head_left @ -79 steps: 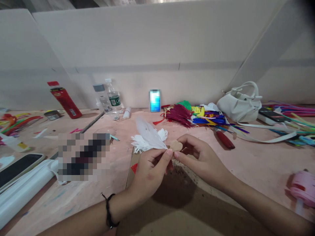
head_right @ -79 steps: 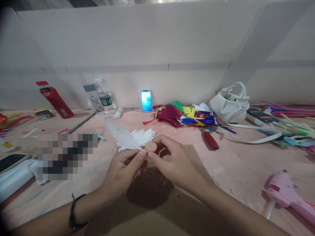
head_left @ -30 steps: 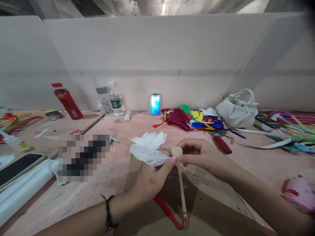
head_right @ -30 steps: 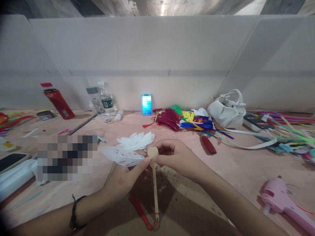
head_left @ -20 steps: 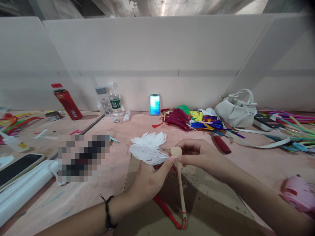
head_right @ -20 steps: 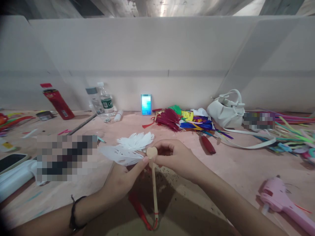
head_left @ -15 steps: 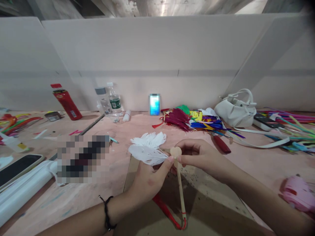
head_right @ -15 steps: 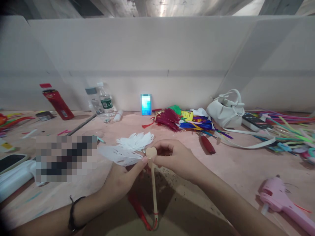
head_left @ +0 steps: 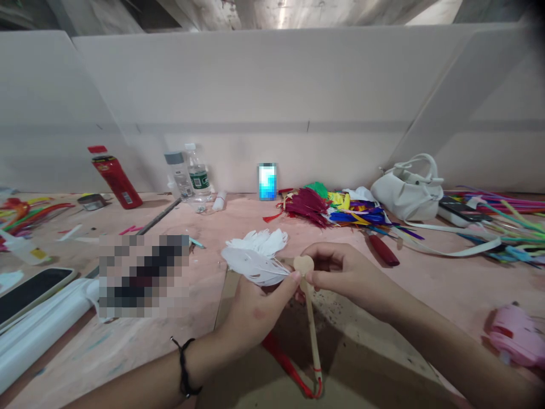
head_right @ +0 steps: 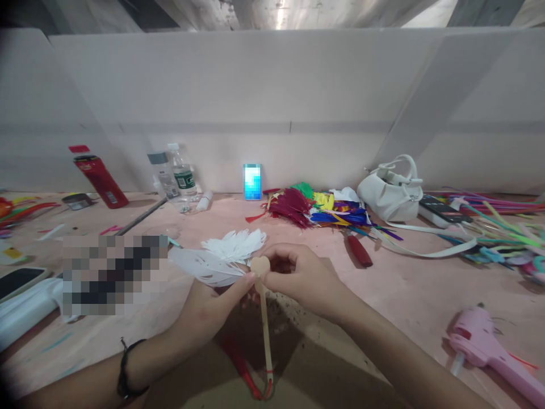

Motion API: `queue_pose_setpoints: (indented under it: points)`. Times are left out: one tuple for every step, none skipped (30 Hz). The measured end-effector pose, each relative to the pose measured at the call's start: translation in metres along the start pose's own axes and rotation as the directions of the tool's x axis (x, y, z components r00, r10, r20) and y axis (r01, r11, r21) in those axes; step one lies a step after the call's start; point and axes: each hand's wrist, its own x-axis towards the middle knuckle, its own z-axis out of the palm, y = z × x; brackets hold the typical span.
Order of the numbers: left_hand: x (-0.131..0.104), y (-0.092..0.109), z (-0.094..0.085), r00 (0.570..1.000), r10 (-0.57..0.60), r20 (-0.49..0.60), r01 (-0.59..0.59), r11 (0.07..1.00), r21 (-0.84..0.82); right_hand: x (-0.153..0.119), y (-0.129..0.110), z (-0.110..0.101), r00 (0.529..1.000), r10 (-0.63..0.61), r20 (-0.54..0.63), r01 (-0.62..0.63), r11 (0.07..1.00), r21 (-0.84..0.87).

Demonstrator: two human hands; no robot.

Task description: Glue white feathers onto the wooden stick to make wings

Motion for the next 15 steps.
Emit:
queue_pose_setpoints:
  points:
    - [-0.0002, 0.0004, -0.0001, 1.0, -0.003, -0.001, 0.003, 1.0, 0.003, 0.0, 0.0004, 0.0004, 1.0, 0.002, 0.002, -0.002, 1.0, 0.0]
    - [-0.0002, 0.0007, -0.0001, 1.0, -0.005, -0.001, 0.005, 1.0, 0.007, -0.0001, 0.0006, 0.0008, 1.0, 0.004, 0.005, -0.004, 1.0, 0.002]
    - [0.0, 0.001, -0.0001, 1.0, -0.004, -0.003, 0.004, 1.0, 0.012, -0.0002, 0.0005, 0.0015, 1.0, 0.007, 0.008, -0.007, 1.0, 0.005]
    - [0.0002, 0.0012, -0.0001, 1.0, -0.001, -0.006, 0.001, 1.0, 0.019, -0.0004, 0.0003, 0.0023, 1.0, 0.01, 0.013, -0.011, 1.0, 0.012]
    - [0.0004, 0.0014, 0.0, 1.0, 0.004, -0.008, -0.004, 1.0, 0.025, -0.0006, 0.0001, 0.0032, 1.0, 0.012, 0.016, -0.013, 1.0, 0.022]
    - [0.0006, 0.0017, 0.0, 1.0, 0.008, -0.01, -0.007, 1.0, 0.028, -0.0008, -0.0002, 0.0042, 1.0, 0.013, 0.016, -0.014, 0.999, 0.03]
    - [0.0006, 0.002, 0.0001, 1.0, 0.01, -0.008, -0.01, 1.0, 0.029, -0.001, -0.0003, 0.0052, 1.0, 0.012, 0.013, -0.012, 0.999, 0.035]
    - [0.0006, 0.0022, 0.0001, 1.0, 0.013, -0.008, -0.012, 1.0, 0.027, -0.0013, -0.0004, 0.006, 1.0, 0.008, 0.008, -0.008, 0.999, 0.037]
    - [0.0004, 0.0023, 0.0, 1.0, 0.018, -0.007, -0.018, 1.0, 0.022, -0.0015, -0.0005, 0.0065, 1.0, 0.004, 0.001, -0.004, 0.999, 0.033]
    - [0.0002, 0.0024, -0.0001, 1.0, 0.026, -0.006, -0.026, 1.0, 0.017, -0.0017, -0.0005, 0.0067, 1.0, 0.002, -0.005, -0.002, 1.0, 0.026]
    - [0.0, 0.0023, -0.0002, 0.999, 0.035, -0.002, -0.034, 0.999, 0.012, -0.0019, -0.0006, 0.0064, 1.0, 0.004, -0.008, -0.004, 1.0, 0.021]
    - [-0.0001, 0.0021, -0.0003, 0.999, 0.042, 0.001, -0.042, 0.999, 0.008, -0.002, -0.0009, 0.0058, 1.0, 0.011, -0.003, -0.011, 1.0, 0.018]
    - [0.0, 0.0017, -0.0004, 0.999, 0.047, 0.003, -0.047, 0.999, 0.004, -0.002, -0.0013, 0.0047, 1.0, 0.016, 0.004, -0.017, 1.0, 0.013]
    - [0.0001, 0.0013, -0.0005, 0.999, 0.046, 0.004, -0.046, 0.999, 0.0, -0.0019, -0.0018, 0.0034, 1.0, 0.017, 0.012, -0.017, 1.0, 0.005]
    - [0.0004, 0.0009, -0.0004, 0.999, 0.043, 0.001, -0.043, 0.999, -0.007, -0.0016, -0.0025, 0.0019, 1.0, 0.012, 0.02, -0.012, 1.0, -0.002]
